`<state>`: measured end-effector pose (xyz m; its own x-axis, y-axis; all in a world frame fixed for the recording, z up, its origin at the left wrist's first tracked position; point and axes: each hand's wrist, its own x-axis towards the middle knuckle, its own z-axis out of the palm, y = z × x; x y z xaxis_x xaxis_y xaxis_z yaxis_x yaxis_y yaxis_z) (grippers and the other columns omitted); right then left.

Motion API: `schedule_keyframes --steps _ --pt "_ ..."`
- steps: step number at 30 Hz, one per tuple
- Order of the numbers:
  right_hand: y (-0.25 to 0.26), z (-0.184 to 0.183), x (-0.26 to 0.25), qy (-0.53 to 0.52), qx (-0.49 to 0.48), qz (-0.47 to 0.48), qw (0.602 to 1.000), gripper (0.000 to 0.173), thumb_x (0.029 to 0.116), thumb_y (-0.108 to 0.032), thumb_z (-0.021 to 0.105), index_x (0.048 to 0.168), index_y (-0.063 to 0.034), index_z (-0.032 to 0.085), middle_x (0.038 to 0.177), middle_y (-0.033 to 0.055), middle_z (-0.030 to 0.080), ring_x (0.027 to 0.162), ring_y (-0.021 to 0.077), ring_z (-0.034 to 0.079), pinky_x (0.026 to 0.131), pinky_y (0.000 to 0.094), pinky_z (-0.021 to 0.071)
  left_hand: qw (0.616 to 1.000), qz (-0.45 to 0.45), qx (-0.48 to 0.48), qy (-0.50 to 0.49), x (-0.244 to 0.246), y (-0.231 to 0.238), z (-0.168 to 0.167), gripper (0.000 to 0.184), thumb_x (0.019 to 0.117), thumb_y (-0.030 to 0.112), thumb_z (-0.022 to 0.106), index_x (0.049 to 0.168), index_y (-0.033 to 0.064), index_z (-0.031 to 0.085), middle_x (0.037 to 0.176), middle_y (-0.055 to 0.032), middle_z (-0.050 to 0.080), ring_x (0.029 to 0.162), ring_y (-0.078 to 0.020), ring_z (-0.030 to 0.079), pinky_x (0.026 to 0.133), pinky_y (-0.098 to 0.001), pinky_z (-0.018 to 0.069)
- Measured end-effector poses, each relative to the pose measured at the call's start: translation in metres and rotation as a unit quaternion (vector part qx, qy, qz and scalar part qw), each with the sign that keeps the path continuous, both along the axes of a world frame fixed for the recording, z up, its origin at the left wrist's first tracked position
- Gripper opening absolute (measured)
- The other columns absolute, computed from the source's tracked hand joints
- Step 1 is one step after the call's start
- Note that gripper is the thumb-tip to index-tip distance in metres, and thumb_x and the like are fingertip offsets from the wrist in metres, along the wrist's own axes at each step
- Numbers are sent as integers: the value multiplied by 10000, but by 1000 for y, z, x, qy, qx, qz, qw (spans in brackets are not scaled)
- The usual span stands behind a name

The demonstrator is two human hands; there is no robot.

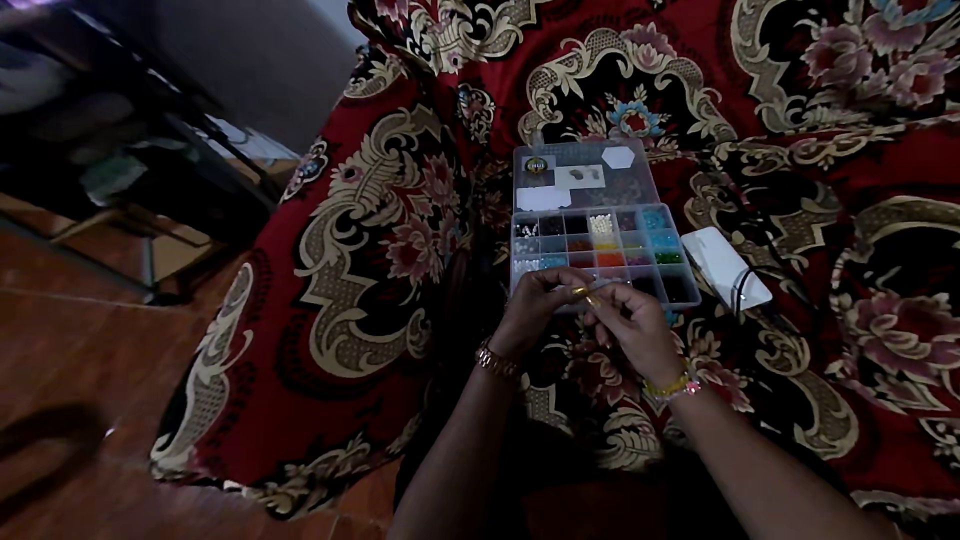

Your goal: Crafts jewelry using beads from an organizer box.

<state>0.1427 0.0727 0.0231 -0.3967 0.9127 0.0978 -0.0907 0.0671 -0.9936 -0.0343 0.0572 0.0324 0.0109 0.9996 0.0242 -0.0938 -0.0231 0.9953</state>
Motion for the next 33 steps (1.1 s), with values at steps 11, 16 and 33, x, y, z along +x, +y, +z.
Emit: schedule_keyframes --steps 11,16,33 --pt "1 2 0 -26 17 -10 999 137 973 -72 604 1020 -1 712 843 -10 739 570 4 613 531 168 532 999 28 16 27 1 0 2 55 909 22 680 888 29 730 1092 -42 713 1023 -94 661 896 -277 556" --pt "1 2 1 2 50 -50 998 135 971 -48 602 1028 -1 715 827 -13 751 655 12 671 575 163 551 910 82 57 403 -12 -1 3 109 908 136 748 980 57 764 994 -83 729 964 -219 684 872 -430 552" --pt "1 -1 1 26 33 -38 998 160 982 -41 617 1046 25 748 846 24 764 629 44 683 552 186 571 824 22 19 566 -8 1 1 108 898 155 761 950 67 798 1119 -147 706 1094 -360 611 949 -562 434"
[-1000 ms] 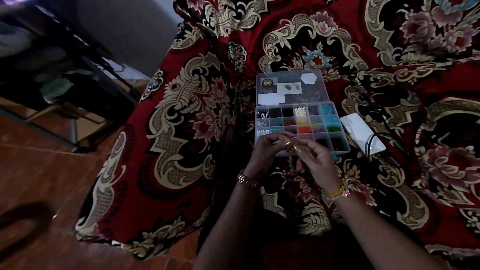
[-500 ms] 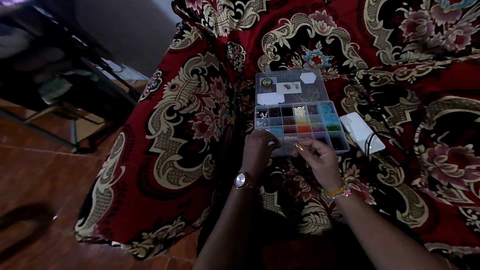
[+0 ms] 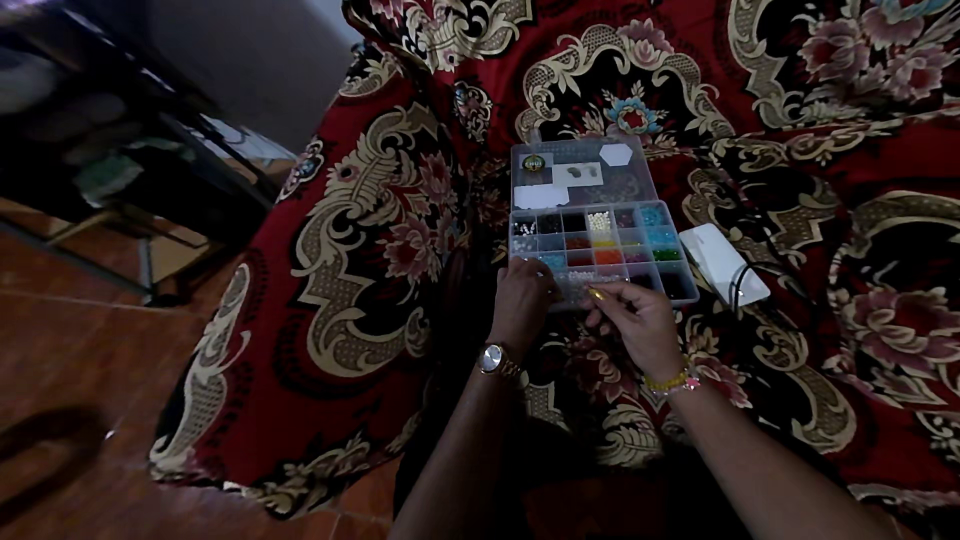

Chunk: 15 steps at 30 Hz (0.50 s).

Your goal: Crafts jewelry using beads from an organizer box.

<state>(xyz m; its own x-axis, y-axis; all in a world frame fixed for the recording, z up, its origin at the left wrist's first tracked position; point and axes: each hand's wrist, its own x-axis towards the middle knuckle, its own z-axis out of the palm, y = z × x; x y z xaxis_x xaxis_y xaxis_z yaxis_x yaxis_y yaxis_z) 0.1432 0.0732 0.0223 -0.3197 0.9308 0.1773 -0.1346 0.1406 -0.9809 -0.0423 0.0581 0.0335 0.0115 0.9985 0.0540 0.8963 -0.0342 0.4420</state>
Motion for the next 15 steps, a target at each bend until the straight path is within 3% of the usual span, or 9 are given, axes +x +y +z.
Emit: schedule_keyframes --steps 6,10,12,15 --pt "0 1 -2 -11 -22 -8 1000 160 990 -36 603 1032 37 738 822 26 759 597 50 674 544 189 573 1000 4 -14 10 0 2 -1 135 926 181 731 968 66 788 1130 -140 705 1097 -355 610 945 -548 436" --pt "0 1 -1 -45 -33 -10 998 165 996 -60 602 1038 23 739 823 21 762 598 55 676 542 197 572 997 38 32 -56 -2 0 -2 150 932 149 701 1010 33 756 1071 -150 715 1069 -344 644 927 -544 475" --pt "0 2 -1 -55 -39 -10 998 165 993 -60 604 1039 21 740 820 18 760 600 54 678 542 198 573 988 60 60 -132 -1 -1 -1 151 934 120 690 1021 4 732 998 -132 724 964 -256 695 885 -437 557" --pt "-1 4 -2 -55 -47 -12 997 166 992 -51 598 1038 19 741 816 17 757 598 52 675 543 194 571 937 63 64 -338 2 -1 -1 110 947 82 675 1019 0 692 910 -46 712 820 -79 678 774 -253 568"
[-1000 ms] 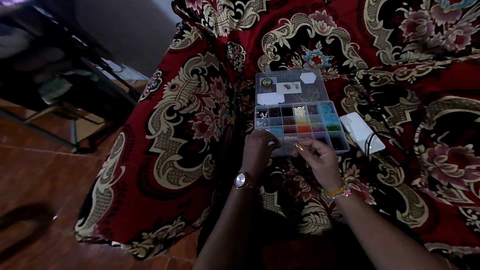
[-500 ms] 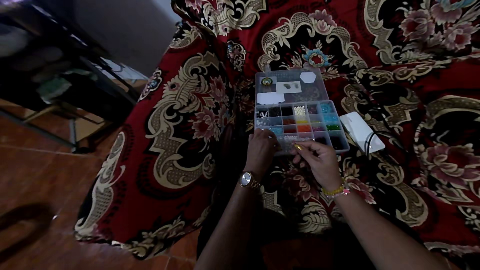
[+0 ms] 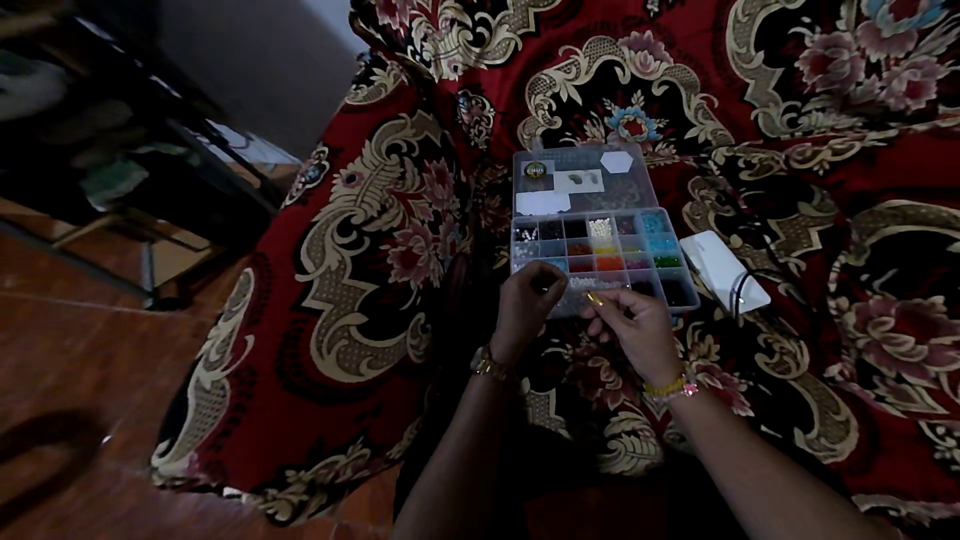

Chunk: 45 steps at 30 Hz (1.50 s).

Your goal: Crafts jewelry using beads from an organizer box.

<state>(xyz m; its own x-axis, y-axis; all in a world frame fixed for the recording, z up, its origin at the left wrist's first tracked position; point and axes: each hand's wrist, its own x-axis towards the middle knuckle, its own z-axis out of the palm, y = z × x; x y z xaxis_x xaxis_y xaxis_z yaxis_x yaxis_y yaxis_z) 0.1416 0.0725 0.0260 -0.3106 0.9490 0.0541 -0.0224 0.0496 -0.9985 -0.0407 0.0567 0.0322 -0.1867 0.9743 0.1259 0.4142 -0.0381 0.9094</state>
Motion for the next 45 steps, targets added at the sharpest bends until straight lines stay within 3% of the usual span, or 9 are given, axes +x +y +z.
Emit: schedule_keyframes --steps 3,7,11,19,29,45 --pt "0 0 -1 11 7 -6 1000 153 986 -47 606 1022 18 739 804 16 753 590 54 673 534 194 572 963 -45 -33 -263 5 0 3 91 976 17 589 1038 6 655 921 -37 715 858 -113 688 829 -293 575" --pt "-1 -1 0 17 21 -5 1000 136 983 -53 606 993 11 726 794 6 746 594 44 669 537 190 570 921 -64 -87 -374 11 -1 4 131 1000 22 560 1044 31 684 905 -9 714 836 -100 685 820 -282 580" --pt "-2 -2 1 32 36 1 999 121 975 -60 622 975 6 724 789 2 743 586 38 663 537 192 570 902 -109 -110 -403 11 -1 0 166 1013 41 544 971 64 703 899 7 723 815 -83 689 805 -277 588" --pt "-3 -4 -1 62 51 1 997 93 953 -43 659 969 14 730 774 10 741 581 43 663 532 188 569 876 -146 -135 -440 11 0 -6 175 1019 80 557 966 81 723 862 2 731 784 -78 691 781 -268 585" --pt "-4 -5 -2 65 49 -8 997 69 938 -50 658 913 -7 707 737 -7 720 571 41 657 523 186 564 879 -151 -139 -431 11 0 -6 221 1032 78 501 954 84 708 856 13 725 772 -68 683 766 -261 581" --pt "-5 -2 -3 51 43 -23 997 72 930 -46 642 892 -19 696 715 -17 707 552 28 641 497 179 545 886 -151 -131 -418 11 1 -6 186 1020 59 533 980 73 714 888 12 724 792 -72 682 777 -264 580"
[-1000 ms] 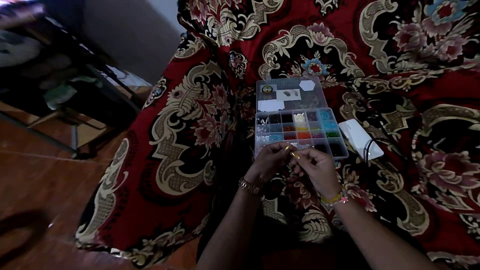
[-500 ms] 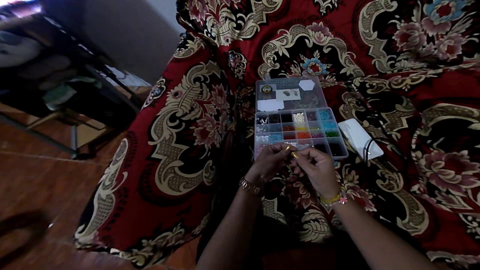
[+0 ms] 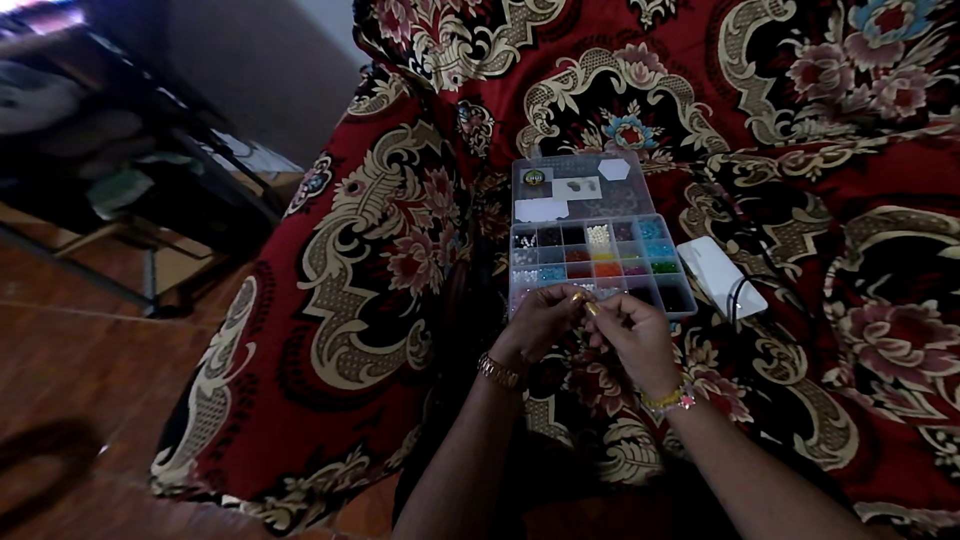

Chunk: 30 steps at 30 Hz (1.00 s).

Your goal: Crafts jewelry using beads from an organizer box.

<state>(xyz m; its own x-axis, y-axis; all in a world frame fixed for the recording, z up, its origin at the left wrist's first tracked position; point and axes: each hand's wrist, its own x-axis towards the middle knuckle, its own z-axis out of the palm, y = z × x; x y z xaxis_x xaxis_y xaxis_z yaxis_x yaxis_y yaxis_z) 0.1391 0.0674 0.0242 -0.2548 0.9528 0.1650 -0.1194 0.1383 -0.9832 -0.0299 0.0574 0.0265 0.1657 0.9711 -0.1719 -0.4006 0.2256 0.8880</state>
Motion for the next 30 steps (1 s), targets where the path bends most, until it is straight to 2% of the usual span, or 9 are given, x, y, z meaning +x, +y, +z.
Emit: schedule_keyframes --steps 20,27,30 --pt "-1 0 0 -14 17 4 1000 73 945 -48 659 932 -5 716 746 -8 729 563 28 653 513 174 556 998 -14 -5 -62 1 1 -8 136 986 105 612 898 130 713 870 5 733 779 -65 683 766 -251 574" --pt "0 1 1 -29 4 7 1000 72 946 -61 672 941 -9 721 752 -2 734 560 33 656 505 182 557 997 -1 -26 -67 3 0 -7 223 1021 71 520 889 133 688 903 -1 739 798 -75 692 778 -257 581" --pt "0 1 1 -29 0 10 1000 71 945 -51 675 949 -2 726 763 6 741 564 36 659 509 179 555 997 -3 -23 -79 3 0 -8 215 1018 72 530 887 129 689 899 -4 734 787 -74 688 768 -256 581"
